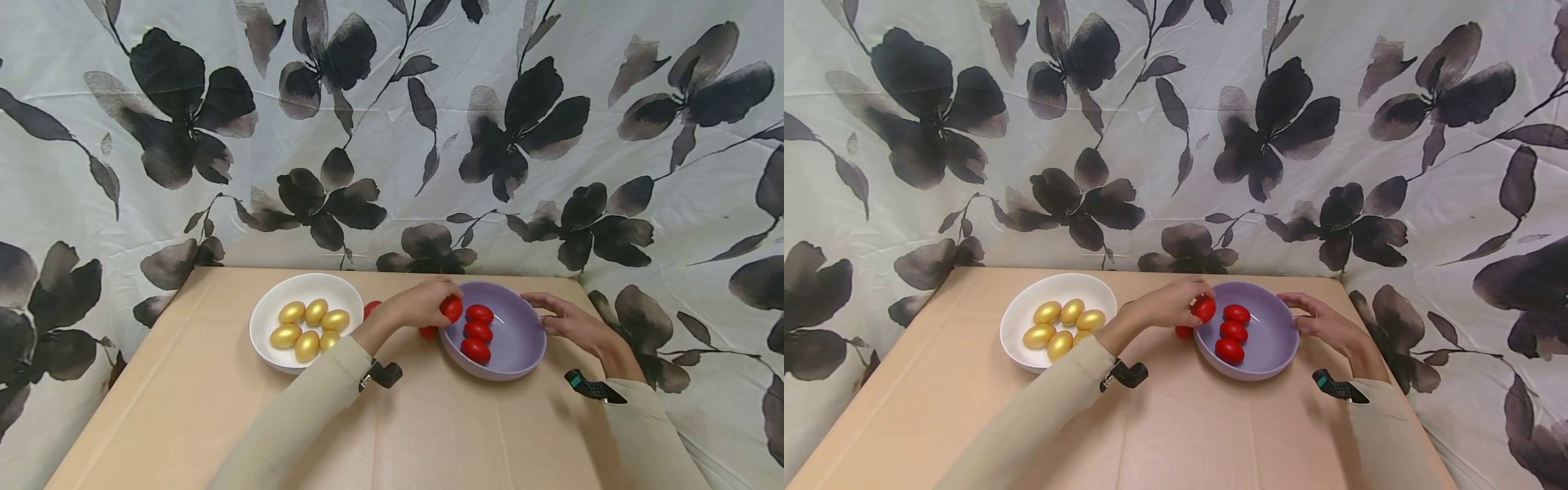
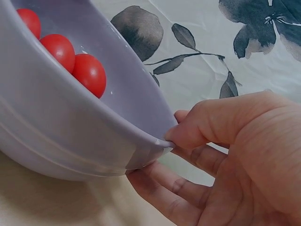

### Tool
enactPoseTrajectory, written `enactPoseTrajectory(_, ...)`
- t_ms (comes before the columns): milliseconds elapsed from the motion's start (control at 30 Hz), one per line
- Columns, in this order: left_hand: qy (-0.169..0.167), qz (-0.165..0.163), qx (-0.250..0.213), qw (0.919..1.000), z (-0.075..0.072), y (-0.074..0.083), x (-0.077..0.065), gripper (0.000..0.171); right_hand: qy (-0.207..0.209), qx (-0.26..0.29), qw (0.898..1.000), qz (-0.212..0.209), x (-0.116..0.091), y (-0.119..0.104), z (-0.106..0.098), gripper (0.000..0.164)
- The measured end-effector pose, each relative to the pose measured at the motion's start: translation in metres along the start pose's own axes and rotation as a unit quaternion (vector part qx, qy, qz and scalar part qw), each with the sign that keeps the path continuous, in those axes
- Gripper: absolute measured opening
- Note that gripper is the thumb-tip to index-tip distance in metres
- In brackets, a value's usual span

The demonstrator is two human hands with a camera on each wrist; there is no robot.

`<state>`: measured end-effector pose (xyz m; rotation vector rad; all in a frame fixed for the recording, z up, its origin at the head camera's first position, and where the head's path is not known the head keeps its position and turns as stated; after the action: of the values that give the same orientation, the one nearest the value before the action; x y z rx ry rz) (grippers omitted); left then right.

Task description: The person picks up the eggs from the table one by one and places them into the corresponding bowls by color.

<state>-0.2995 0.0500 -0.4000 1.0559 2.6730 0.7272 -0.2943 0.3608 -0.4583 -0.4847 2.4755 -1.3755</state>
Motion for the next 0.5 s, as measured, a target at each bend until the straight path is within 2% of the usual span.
enactPoseTrajectory(500,-0.015,0.017,0.011,0.9997,0.014,0.005,0.015,0.052,0.001,-0.001,1.0,0.006,-0.001,0.0,-0.001,0.062)
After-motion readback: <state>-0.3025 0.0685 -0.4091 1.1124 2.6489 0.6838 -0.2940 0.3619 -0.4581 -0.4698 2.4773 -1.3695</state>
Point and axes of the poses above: each hand's wrist, its own x-axis towards the middle knuckle, its own z-axis out of the palm, y = z × x, the point moved 5 cm from there along x, towards the middle knuckle, and after that the axes turned 4 degrees about -z, right-handed, at the moved point
